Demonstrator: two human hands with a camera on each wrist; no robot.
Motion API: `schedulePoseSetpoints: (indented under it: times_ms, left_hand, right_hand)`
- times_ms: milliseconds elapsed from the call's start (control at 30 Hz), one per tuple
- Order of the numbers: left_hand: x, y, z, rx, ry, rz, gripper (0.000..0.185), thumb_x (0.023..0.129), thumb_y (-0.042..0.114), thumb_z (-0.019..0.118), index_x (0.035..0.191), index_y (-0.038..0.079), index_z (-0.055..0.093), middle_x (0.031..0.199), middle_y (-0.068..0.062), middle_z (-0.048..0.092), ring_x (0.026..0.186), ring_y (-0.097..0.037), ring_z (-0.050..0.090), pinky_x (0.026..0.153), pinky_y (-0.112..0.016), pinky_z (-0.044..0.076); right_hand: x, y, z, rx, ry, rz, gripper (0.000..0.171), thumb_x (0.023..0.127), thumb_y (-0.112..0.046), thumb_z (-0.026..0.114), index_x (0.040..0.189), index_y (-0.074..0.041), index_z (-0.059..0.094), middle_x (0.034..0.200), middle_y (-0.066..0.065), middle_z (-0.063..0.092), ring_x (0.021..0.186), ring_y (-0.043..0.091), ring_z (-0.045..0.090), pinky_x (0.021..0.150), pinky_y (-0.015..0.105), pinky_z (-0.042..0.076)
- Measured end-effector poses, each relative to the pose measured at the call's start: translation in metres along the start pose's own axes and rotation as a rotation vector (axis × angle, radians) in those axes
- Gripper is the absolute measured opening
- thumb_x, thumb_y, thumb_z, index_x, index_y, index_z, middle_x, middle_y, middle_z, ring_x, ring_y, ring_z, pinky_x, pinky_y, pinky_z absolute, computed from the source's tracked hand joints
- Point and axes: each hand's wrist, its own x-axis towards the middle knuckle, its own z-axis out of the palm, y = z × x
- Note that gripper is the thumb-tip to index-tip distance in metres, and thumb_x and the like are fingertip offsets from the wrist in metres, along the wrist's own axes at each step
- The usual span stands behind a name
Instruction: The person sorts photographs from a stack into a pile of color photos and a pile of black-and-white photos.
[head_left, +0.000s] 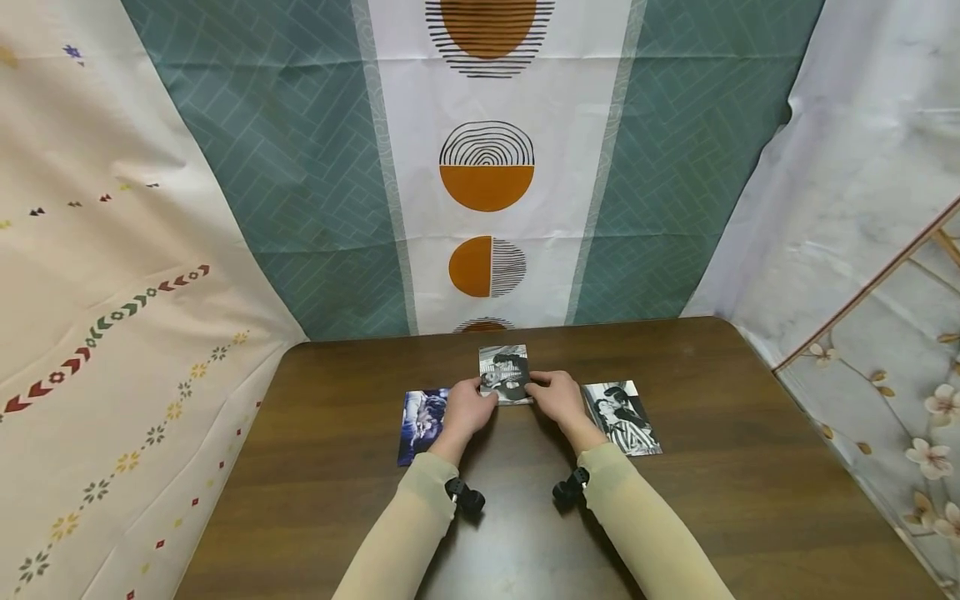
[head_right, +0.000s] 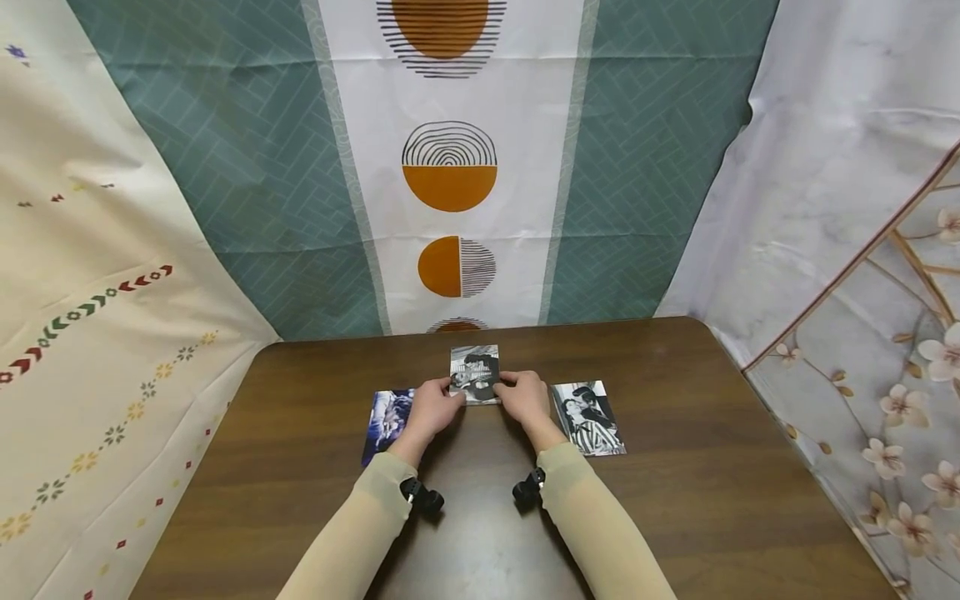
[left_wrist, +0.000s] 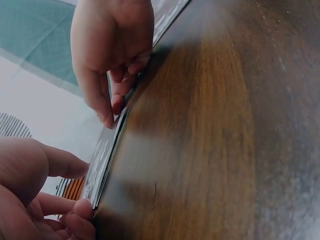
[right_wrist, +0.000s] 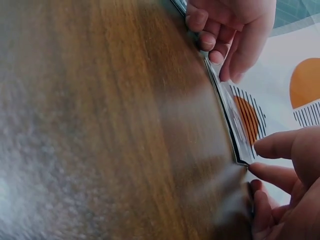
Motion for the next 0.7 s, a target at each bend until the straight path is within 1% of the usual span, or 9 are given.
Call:
schedulePoseSetpoints:
  times_ms: [100,200,267,333,433,500,600,700]
  left_hand:
    - [0.0015,-0.0004,0.0003,-0.010,0.008,0.002,0.055,0.096,0.023,0.072,0.143,-0.006,0.064,0.139,-0.023,0.067,0.131,-0.039,0.062,0.106,-0.051,0.051]
    - [0.0015,-0.0007,0.0000,-0.030,0.017,0.002,0.054,0.095,0.021,0.073,0.141,-0.006,0.066,0.134,-0.022,0.070,0.124,-0.038,0.065,0.102,-0.050,0.053]
    - [0.0011,-0.0007,-0.0002,-0.052,0.020,-0.002,0.053,0.095,0.020,0.074,0.140,-0.006,0.067,0.125,-0.020,0.073,0.115,-0.034,0.068,0.096,-0.048,0.055]
    - [0.0004,-0.0002,-0.0005,-0.083,0.021,-0.008,0.052,0.094,0.019,0.074,0.140,-0.005,0.067,0.112,-0.017,0.074,0.102,-0.030,0.067,0.088,-0.046,0.055]
    - [-0.0003,0.0013,-0.0012,-0.127,0.026,-0.016,0.050,0.094,0.016,0.075,0.139,-0.006,0.068,0.095,-0.011,0.068,0.087,-0.024,0.060,0.078,-0.039,0.052]
    - [-0.0010,0.0023,-0.0017,-0.146,0.033,-0.017,0.050,0.093,0.014,0.074,0.138,-0.006,0.068,0.089,-0.007,0.063,0.081,-0.021,0.056,0.073,-0.036,0.049]
    - [-0.0024,0.0039,-0.0025,-0.171,0.042,-0.018,0.049,0.093,0.012,0.073,0.137,-0.007,0.068,0.087,-0.005,0.059,0.079,-0.020,0.053,0.071,-0.034,0.046]
    - [-0.0035,0.0052,-0.0025,-0.189,0.048,-0.024,0.047,0.094,0.011,0.072,0.137,-0.007,0.068,0.092,-0.008,0.060,0.084,-0.022,0.054,0.076,-0.038,0.047]
  right_hand:
    - [-0.0002,-0.0001,-0.0004,0.013,-0.002,0.008,0.037,0.098,-0.022,0.072,0.131,-0.009,0.078,0.137,0.017,0.070,0.133,0.040,0.061,0.107,0.053,0.048]
    - [-0.0004,-0.0009,-0.0015,0.026,-0.009,0.019,0.037,0.098,-0.022,0.071,0.131,-0.008,0.078,0.137,0.018,0.070,0.134,0.041,0.060,0.108,0.053,0.047]
    - [-0.0012,-0.0013,-0.0022,0.039,-0.016,0.027,0.038,0.098,-0.022,0.071,0.132,-0.007,0.077,0.138,0.019,0.069,0.135,0.041,0.059,0.109,0.053,0.047]
    - [-0.0020,-0.0017,-0.0029,0.053,-0.024,0.039,0.039,0.099,-0.023,0.070,0.134,-0.007,0.076,0.140,0.019,0.068,0.136,0.041,0.057,0.110,0.053,0.046]
    - [-0.0027,-0.0019,-0.0038,0.079,-0.036,0.056,0.041,0.100,-0.022,0.069,0.137,-0.007,0.074,0.144,0.019,0.065,0.139,0.041,0.055,0.112,0.054,0.044]
    - [-0.0029,-0.0016,-0.0043,0.098,-0.045,0.063,0.042,0.101,-0.023,0.068,0.139,-0.007,0.072,0.146,0.020,0.064,0.141,0.042,0.053,0.113,0.055,0.043]
    - [-0.0035,-0.0007,-0.0046,0.138,-0.051,0.066,0.043,0.101,-0.021,0.068,0.141,-0.005,0.070,0.147,0.020,0.062,0.143,0.042,0.051,0.114,0.055,0.043]
    - [-0.0040,0.0005,-0.0042,0.191,-0.050,0.068,0.043,0.102,-0.019,0.068,0.142,-0.004,0.069,0.146,0.020,0.063,0.143,0.040,0.051,0.113,0.053,0.044]
